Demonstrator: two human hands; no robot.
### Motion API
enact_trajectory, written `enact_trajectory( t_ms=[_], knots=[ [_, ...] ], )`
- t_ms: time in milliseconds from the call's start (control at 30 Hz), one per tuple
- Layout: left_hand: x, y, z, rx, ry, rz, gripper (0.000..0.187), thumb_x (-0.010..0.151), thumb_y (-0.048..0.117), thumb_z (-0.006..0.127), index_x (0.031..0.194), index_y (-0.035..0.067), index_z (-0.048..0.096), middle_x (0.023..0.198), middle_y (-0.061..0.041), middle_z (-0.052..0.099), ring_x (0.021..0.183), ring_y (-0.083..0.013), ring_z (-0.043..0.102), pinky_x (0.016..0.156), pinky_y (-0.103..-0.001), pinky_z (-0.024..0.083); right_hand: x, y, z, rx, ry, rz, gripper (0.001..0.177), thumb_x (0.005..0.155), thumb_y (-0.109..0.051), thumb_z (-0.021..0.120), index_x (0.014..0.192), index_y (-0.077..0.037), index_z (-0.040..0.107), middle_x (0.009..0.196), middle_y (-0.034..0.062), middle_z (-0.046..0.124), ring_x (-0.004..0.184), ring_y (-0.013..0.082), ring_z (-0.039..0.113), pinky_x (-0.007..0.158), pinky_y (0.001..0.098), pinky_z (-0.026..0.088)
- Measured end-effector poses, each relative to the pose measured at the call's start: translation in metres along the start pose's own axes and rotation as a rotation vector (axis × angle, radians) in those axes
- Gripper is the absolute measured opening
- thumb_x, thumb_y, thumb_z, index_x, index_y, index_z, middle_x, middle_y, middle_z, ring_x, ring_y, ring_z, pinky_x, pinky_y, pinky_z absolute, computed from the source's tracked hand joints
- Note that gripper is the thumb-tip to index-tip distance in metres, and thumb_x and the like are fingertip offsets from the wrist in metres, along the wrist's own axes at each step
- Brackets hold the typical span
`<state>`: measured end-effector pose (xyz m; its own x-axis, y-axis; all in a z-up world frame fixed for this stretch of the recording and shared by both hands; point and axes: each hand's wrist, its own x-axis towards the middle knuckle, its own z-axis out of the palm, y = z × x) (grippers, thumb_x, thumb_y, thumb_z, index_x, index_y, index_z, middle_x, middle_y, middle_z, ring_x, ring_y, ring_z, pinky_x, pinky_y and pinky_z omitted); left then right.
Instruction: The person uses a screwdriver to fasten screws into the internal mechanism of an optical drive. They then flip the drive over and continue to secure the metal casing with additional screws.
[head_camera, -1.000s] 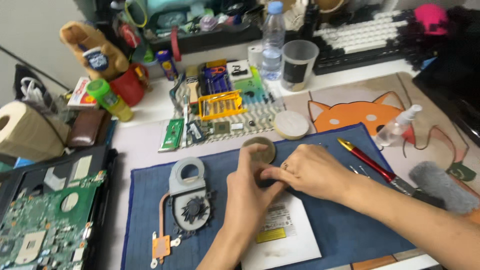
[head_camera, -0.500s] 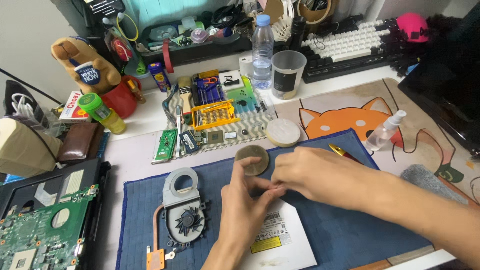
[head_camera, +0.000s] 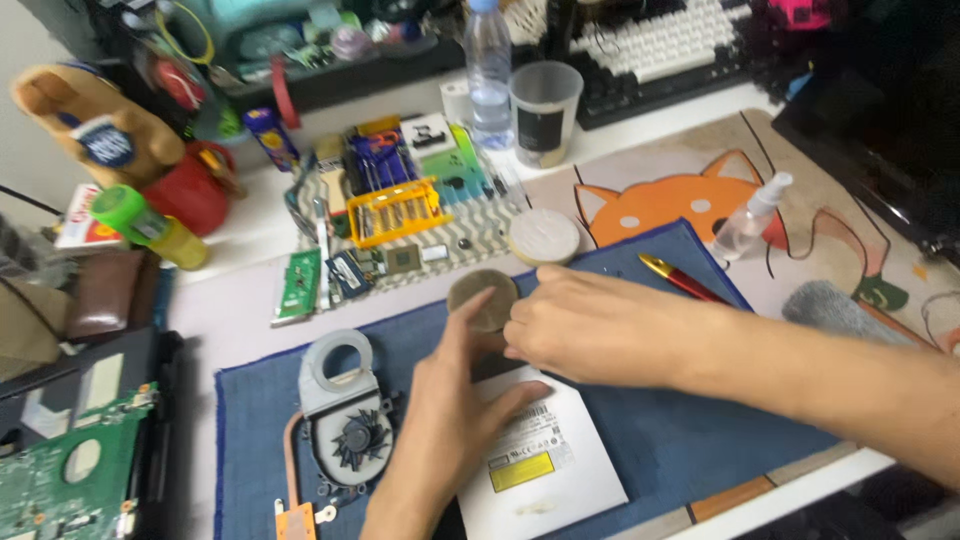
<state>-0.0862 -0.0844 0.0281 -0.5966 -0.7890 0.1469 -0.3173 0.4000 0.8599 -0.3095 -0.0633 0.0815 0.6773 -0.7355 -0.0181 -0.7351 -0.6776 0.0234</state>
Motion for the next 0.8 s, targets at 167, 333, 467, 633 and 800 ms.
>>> enact_trajectory(
  t_ms=[167, 333, 467, 633, 800],
  knots=[
    [-0.002, 0.002, -0.005, -0.001, -0.036, -0.122, 0.107, 0.079, 0.029, 0.105, 0.169, 0.023, 0.048, 0.107, 0.002, 0.093, 0.100, -0.0184, 0.087, 0.103, -0.033, 0.065, 0.002, 0.004, 0.000, -0.093, -0.115, 0.016, 0.048, 0.127, -0.037, 0.060, 0.088, -0.013, 0.075, 0.077, 0.0100, 0.078, 0.066, 0.0427, 0.076, 0.080, 0.0505, 0.053],
    [0.000, 0.006, -0.005, -0.022, -0.046, -0.260, 0.108, 0.078, 0.029, 0.106, 0.170, 0.026, 0.049, 0.099, 0.004, 0.091, 0.088, -0.0157, 0.078, 0.093, -0.031, 0.063, 0.000, 0.004, -0.005, -0.051, -0.217, 0.032, 0.049, 0.128, -0.040, 0.058, 0.089, -0.014, 0.073, 0.075, 0.0083, 0.074, 0.061, 0.0422, 0.071, 0.083, 0.0501, 0.053],
    [0.002, 0.009, -0.006, -0.035, -0.058, -0.317, 0.106, 0.079, 0.026, 0.104, 0.171, 0.028, 0.050, 0.097, 0.006, 0.092, 0.083, -0.0143, 0.078, 0.089, -0.031, 0.062, -0.001, 0.003, 0.002, -0.015, -0.226, 0.036, 0.045, 0.128, -0.035, 0.059, 0.088, -0.017, 0.069, 0.075, 0.0051, 0.072, 0.059, 0.0353, 0.069, 0.078, 0.0457, 0.049],
    [0.001, 0.001, -0.005, -0.032, -0.051, -0.332, 0.105, 0.078, 0.028, 0.105, 0.170, 0.030, 0.054, 0.093, 0.008, 0.089, 0.081, -0.0132, 0.075, 0.090, -0.029, 0.061, -0.009, 0.012, 0.005, -0.075, -0.175, 0.037, 0.059, 0.130, -0.041, 0.058, 0.078, -0.014, 0.065, 0.063, 0.0087, 0.070, 0.050, 0.0436, 0.064, 0.073, 0.0470, 0.051],
    [-0.005, -0.033, -0.001, 0.263, -0.149, -0.125, 0.069, 0.085, 0.052, 0.098, 0.144, 0.034, 0.069, 0.107, 0.013, 0.090, 0.100, -0.0202, 0.080, 0.093, -0.039, 0.062, -0.047, 0.053, -0.024, 0.175, 0.234, 0.007, 0.019, 0.117, -0.021, 0.068, 0.112, -0.009, 0.083, 0.103, 0.0060, 0.082, 0.088, 0.0356, 0.072, 0.079, 0.0514, 0.057]
  ],
)
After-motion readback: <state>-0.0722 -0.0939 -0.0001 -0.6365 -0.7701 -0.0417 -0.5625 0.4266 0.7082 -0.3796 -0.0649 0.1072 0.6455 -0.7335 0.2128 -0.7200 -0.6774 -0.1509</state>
